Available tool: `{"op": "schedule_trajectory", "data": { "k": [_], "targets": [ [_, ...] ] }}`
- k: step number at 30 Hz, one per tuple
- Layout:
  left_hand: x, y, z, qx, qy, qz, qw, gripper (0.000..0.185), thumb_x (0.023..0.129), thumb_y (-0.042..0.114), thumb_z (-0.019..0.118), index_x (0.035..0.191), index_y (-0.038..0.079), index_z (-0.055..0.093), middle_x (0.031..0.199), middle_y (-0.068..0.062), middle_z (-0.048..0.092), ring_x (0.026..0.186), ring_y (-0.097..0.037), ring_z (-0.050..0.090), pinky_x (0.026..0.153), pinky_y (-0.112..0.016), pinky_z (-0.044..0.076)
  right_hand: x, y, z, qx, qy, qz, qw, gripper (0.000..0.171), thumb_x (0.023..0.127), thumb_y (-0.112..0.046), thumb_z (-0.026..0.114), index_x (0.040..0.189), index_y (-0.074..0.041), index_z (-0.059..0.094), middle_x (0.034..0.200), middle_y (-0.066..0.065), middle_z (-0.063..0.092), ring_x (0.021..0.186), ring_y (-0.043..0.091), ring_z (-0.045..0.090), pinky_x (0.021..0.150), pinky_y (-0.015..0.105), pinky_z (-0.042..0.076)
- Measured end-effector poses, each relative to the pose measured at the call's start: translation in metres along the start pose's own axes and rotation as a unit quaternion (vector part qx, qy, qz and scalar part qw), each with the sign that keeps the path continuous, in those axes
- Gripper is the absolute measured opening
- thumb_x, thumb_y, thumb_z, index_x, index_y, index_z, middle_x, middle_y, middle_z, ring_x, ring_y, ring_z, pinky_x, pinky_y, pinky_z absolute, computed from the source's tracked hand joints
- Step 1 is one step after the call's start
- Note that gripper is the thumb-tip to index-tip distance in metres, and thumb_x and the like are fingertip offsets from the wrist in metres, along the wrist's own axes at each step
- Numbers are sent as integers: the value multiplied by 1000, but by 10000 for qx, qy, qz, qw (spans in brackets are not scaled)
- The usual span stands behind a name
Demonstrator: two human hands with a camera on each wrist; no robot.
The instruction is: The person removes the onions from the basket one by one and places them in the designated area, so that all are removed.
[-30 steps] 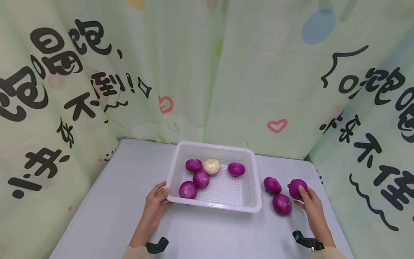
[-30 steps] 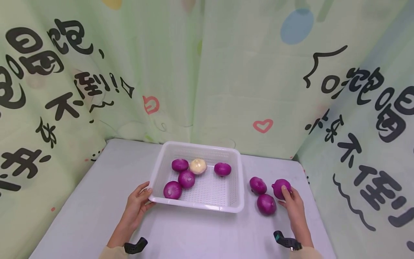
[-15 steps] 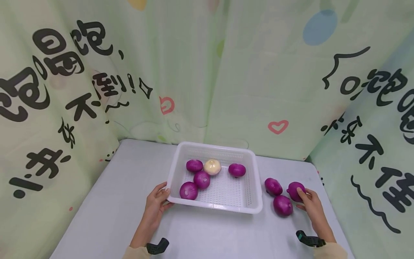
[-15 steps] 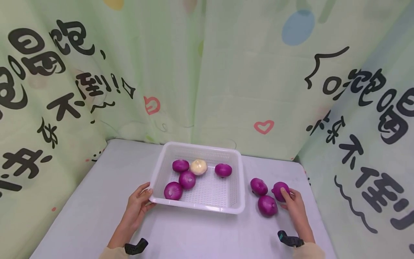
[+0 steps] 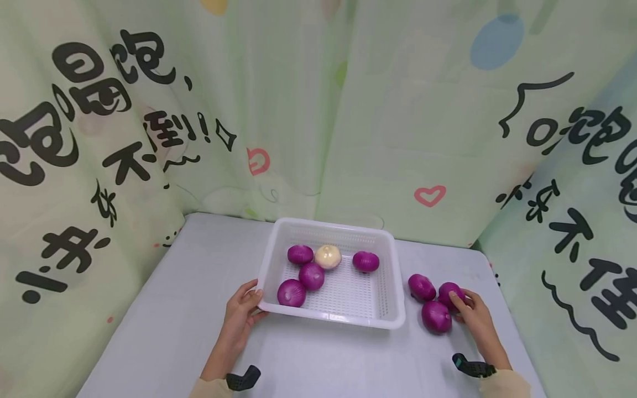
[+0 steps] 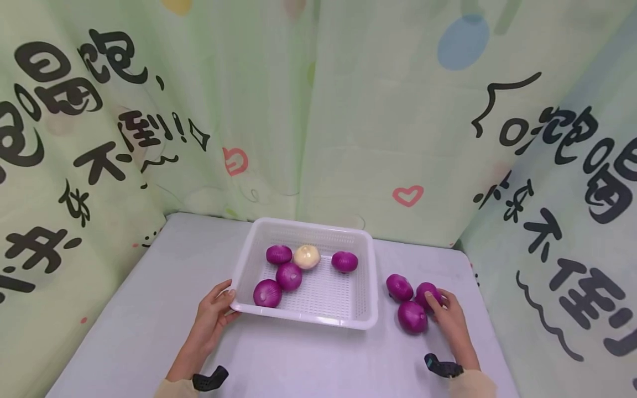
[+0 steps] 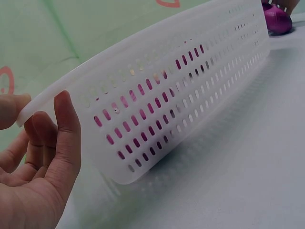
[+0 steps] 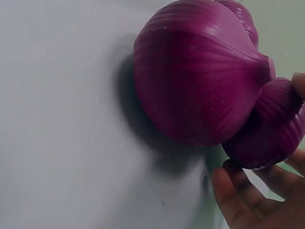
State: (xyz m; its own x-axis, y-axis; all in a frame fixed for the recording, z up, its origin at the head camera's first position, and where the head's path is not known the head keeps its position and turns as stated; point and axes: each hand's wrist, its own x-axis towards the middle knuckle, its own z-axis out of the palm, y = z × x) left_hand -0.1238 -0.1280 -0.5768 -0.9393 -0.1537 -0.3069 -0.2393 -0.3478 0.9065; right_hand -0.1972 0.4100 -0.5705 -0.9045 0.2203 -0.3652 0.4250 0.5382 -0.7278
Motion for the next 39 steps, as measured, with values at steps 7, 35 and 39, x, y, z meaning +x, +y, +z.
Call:
{"op": "schedule_trajectory", "data": {
  "k": [7,35,39],
  "targets": [
    [0,-2,0,1,-44,38,10000,50,105,11,59,151,0,43,106,0,63,93,-13,67,79,-29,61,1,-3,2,-41,-41,31,10000,95,104,-65,43,164,2,10,166,35,18,145,47,36,88,18,52],
    [1,-2,-1,-23,-35,39,10000,49,105,10,59,151,0,44,106,0,64,93,-14,67,80,-30,61,4,-5,4,-255,-190,-92,9995,96,104,-65,41,164,3,9,166,36,16,147,50,33,116,48,47],
    [1,-2,-1,41,-33,33,10000,49,105,11,59,151,1,44,106,0,63,93,-15,67,80,-30,61,3,-1,1,-265,-129,-104,9995,93,105,-64,40,164,3,11,166,35,21,138,45,44,84,14,49]
  ]
}}
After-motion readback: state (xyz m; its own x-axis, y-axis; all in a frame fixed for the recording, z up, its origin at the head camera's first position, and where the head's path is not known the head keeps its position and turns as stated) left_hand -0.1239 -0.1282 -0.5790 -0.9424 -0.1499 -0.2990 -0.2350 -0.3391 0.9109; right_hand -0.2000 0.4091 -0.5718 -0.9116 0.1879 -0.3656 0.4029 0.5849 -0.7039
